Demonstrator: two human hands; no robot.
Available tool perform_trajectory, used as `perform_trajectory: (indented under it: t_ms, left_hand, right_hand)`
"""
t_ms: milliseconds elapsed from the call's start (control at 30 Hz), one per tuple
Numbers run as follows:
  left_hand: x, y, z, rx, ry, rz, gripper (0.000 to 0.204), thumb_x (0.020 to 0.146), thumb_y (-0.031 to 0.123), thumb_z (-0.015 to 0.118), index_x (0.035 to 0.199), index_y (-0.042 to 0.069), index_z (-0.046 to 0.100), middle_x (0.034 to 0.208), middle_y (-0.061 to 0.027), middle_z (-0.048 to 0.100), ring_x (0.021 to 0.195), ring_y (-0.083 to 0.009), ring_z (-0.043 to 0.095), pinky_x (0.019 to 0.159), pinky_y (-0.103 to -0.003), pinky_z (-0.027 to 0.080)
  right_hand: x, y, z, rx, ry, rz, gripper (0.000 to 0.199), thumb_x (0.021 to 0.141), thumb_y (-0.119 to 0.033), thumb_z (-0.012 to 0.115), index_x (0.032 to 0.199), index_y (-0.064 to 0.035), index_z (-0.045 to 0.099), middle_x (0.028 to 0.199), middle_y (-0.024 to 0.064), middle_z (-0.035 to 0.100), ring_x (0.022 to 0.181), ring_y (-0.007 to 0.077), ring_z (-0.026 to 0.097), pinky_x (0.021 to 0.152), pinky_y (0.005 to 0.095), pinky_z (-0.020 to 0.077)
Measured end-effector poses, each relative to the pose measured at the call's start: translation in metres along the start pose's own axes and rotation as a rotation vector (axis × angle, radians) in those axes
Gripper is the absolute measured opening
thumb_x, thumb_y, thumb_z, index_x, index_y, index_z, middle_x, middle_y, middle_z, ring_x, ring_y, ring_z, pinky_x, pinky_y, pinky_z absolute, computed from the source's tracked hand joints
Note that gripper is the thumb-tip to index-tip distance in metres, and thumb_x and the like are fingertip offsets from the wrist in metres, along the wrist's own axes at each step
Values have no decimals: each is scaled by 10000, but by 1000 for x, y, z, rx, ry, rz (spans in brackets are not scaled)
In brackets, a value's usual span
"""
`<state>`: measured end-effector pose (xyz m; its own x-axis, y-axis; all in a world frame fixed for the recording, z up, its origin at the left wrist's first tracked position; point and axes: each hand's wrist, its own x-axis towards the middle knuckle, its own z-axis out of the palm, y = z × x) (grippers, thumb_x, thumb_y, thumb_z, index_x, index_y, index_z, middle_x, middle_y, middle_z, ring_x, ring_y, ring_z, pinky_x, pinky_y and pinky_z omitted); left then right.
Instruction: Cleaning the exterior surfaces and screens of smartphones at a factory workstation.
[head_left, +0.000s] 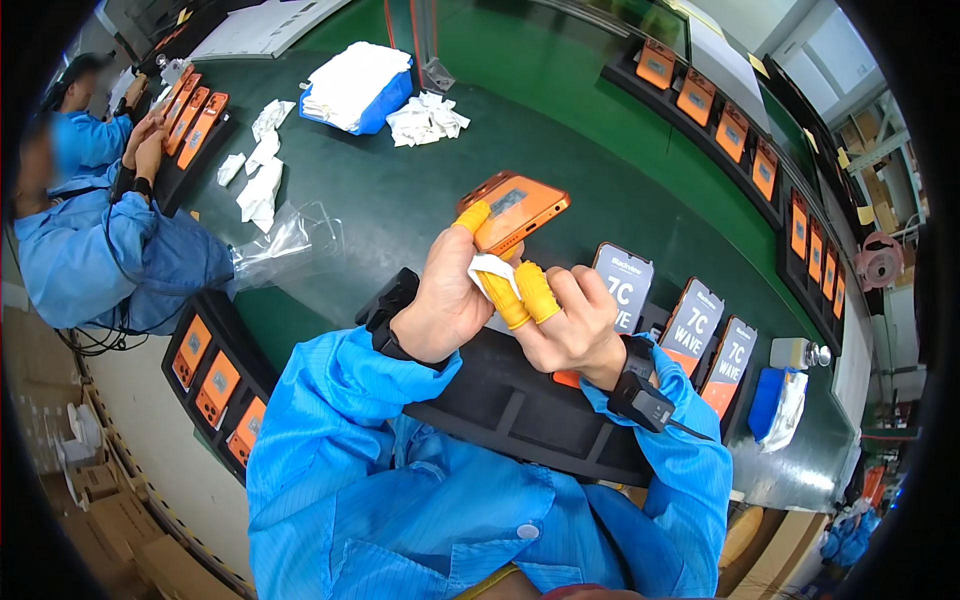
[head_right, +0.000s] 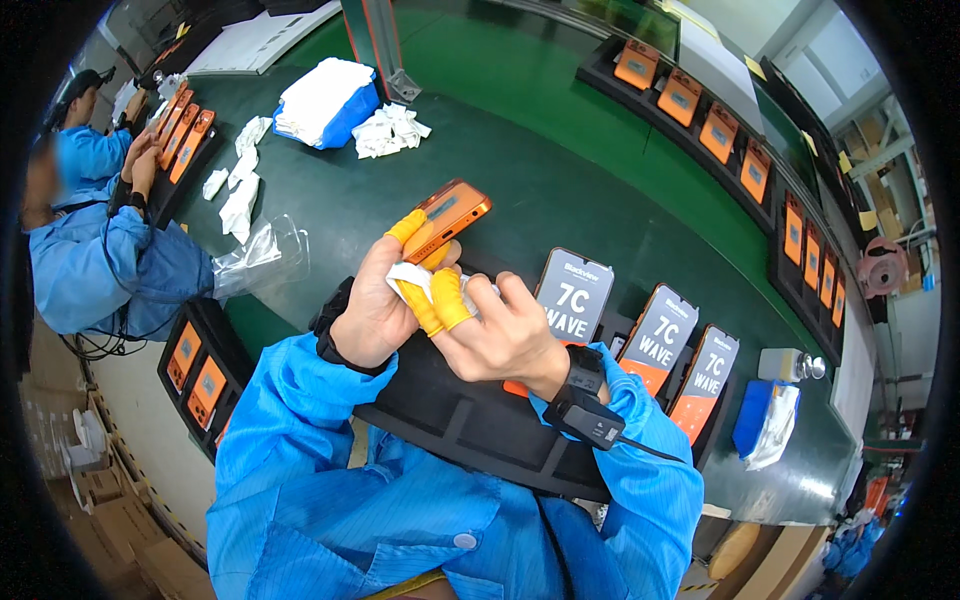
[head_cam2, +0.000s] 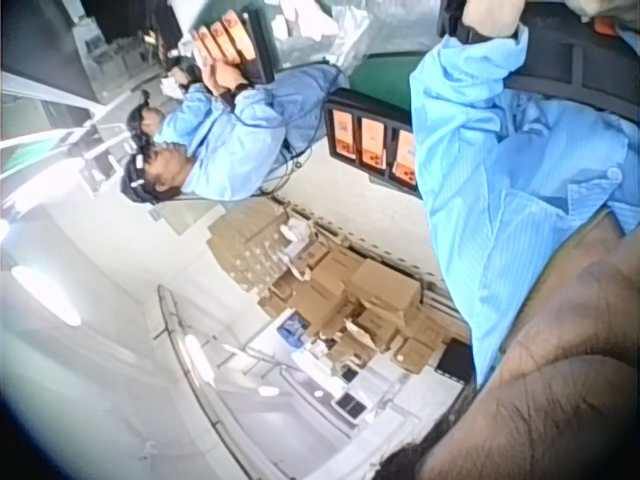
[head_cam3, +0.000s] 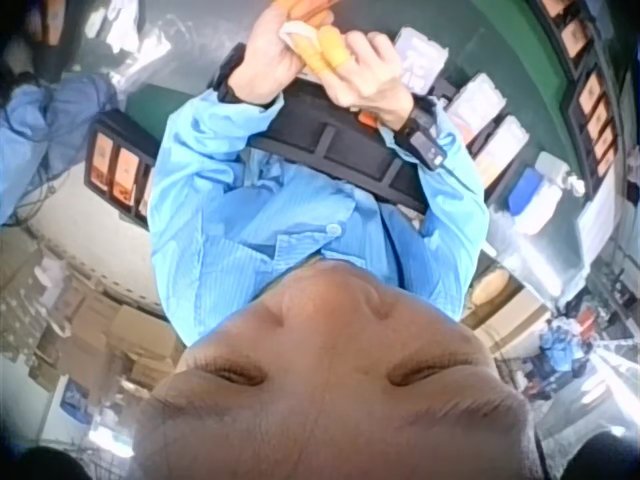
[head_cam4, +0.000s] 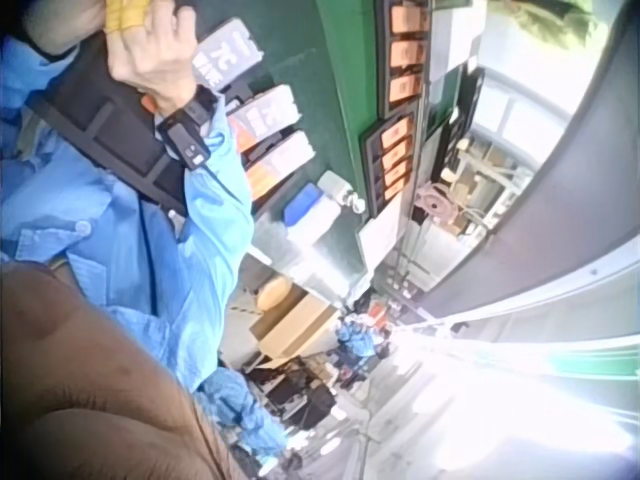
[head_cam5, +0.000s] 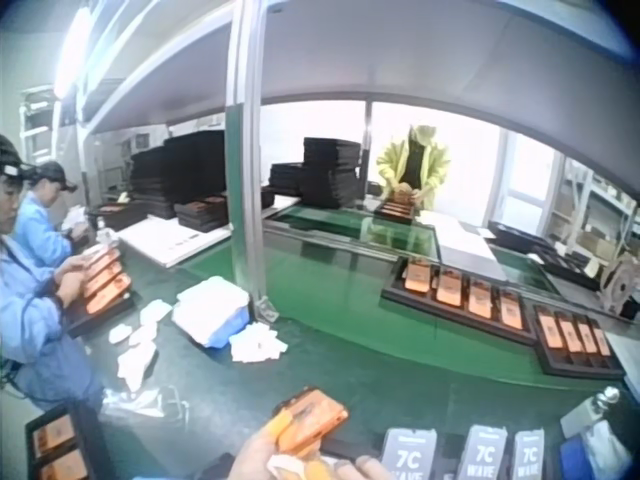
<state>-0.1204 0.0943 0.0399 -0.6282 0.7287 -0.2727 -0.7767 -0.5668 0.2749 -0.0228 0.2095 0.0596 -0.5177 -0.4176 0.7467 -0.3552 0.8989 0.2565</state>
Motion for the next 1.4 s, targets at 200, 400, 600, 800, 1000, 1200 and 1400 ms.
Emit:
perform_trajectory:
  t_ms: [200, 400, 600, 800, 1000, 1200, 1400]
  left_hand:
    - [-3, -1, 20, 189, 141, 18, 290, 990, 177, 363, 1201, 19, 482, 1001, -133, 592, 774, -212, 579, 681, -344, 532]
    - [-1, 1, 12, 73, 60, 35, 284, 996, 155, 354, 1185, 2, 500, 1034, -111, 586, 800, -174, 548, 743, -338, 501]
    - [1, -4, 12, 141, 181, 68, 298, 987, 158, 353, 1207, 10, 489, 1040, -127, 596, 925, -210, 606, 832, -370, 529]
    - [-6, -2, 5, 204, -18, 78, 321, 954, 73, 293, 1193, -13, 489, 1044, -115, 609, 861, -195, 637, 743, -335, 556]
    - [-9, -9, 23, 281, 69, 97, 314, 951, 70, 305, 1196, -12, 483, 1053, -115, 612, 902, -210, 637, 786, -342, 549]
    - [-4, -8, 18, 319, 72, 141, 309, 973, 114, 317, 1213, -6, 472, 1072, -122, 606, 910, -211, 636, 783, -350, 549]
    - [-1, -8, 21, 309, 124, 150, 307, 974, 116, 346, 1223, 2, 485, 1070, -105, 602, 911, -188, 614, 760, -308, 530]
  right_hand:
    - [-5, 4, -1, 0, 30, -20, 415, 498, -177, 624, 880, -39, 712, 756, 65, 549, 632, 201, 521, 513, 310, 355]
    - [-6, 19, -12, -128, 17, 119, 433, 486, -121, 628, 897, -9, 705, 720, 69, 532, 605, 200, 508, 492, 307, 326]
    - [-1, -3, -12, -21, 15, 74, 187, 511, -123, 631, 673, -29, 636, 673, 47, 442, 662, 219, 524, 524, 309, 353]
    - [-4, -10, -3, -7, 40, 51, 183, 507, -137, 619, 662, -42, 634, 677, 43, 439, 672, 218, 519, 522, 307, 343]
    - [-2, -6, -7, 24, 25, 112, 200, 495, -117, 640, 678, -35, 648, 631, 44, 420, 654, 215, 507, 503, 310, 320]
    - [-3, -8, -1, 15, 17, 83, 205, 505, -112, 657, 692, -26, 657, 605, 41, 397, 635, 220, 494, 498, 312, 313]
    - [-1, 12, -6, -108, 48, 106, 470, 481, -68, 611, 933, 42, 681, 870, 139, 585, 621, 216, 525, 499, 317, 362]
